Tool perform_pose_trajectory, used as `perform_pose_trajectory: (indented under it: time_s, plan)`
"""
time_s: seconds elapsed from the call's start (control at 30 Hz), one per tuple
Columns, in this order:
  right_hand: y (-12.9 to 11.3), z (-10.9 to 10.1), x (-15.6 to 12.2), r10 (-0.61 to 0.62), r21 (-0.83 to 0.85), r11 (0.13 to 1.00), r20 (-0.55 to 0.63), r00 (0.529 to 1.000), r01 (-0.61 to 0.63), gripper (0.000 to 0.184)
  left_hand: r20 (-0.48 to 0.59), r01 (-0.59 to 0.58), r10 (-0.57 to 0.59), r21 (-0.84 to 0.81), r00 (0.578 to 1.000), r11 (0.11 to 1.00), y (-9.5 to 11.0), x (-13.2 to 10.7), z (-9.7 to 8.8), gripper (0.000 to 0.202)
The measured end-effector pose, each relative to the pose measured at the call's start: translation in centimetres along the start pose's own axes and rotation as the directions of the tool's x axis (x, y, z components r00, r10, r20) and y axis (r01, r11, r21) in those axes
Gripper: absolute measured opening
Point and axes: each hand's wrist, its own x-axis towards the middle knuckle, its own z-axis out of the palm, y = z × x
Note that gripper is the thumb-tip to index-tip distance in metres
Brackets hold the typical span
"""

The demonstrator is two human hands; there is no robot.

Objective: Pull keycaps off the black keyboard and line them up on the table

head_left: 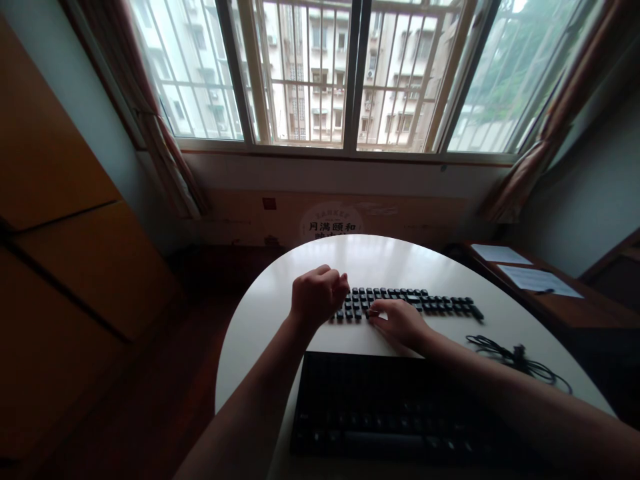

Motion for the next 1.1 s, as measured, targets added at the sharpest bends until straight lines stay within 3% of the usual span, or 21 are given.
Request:
perform_pose_trajectory:
  time_s: [0.67, 0.83, 0.93, 1.03, 1.1]
  plan:
    - [-0.4, -0.2, -0.1, -0.067, 0.017, 0.998, -0.049, 0.997, 0.068, 0.012, -0.02, 0.006, -0.005, 0.009, 1.0, 1.0, -0.5, 0.0, 0.1, 0.042]
    - [-0.9, -2.9, -2.9, -0.231, 0.04, 0.971, -0.09, 0.969, 0.235, 0.022, -0.033, 0.0, 0.0, 0.002, 0.999, 1.0, -0.8, 0.0, 0.2, 0.041]
    - [-0.6, -5.4, -5.7, -0.427, -0.039, 0.904, -0.168, 0.889, 0.426, 0.032, -0.036, -0.018, 0.018, -0.007, 0.999, 1.0, -0.9, -0.1, 0.4, 0.041]
    - [0.3, -8.6, -8.7, -0.466, -0.151, 0.885, -0.269, 0.843, 0.441, 0.043, -0.029, -0.068, 0.067, -0.03, 0.997, 0.997, -0.9, -0.1, 0.5, 0.041]
    - [1.4, -10.8, -11.0, -0.37, -0.179, 0.928, -0.331, 0.868, 0.327, 0.051, -0.02, -0.143, 0.142, -0.067, 0.99, 0.987, -0.6, -0.1, 0.3, 0.041]
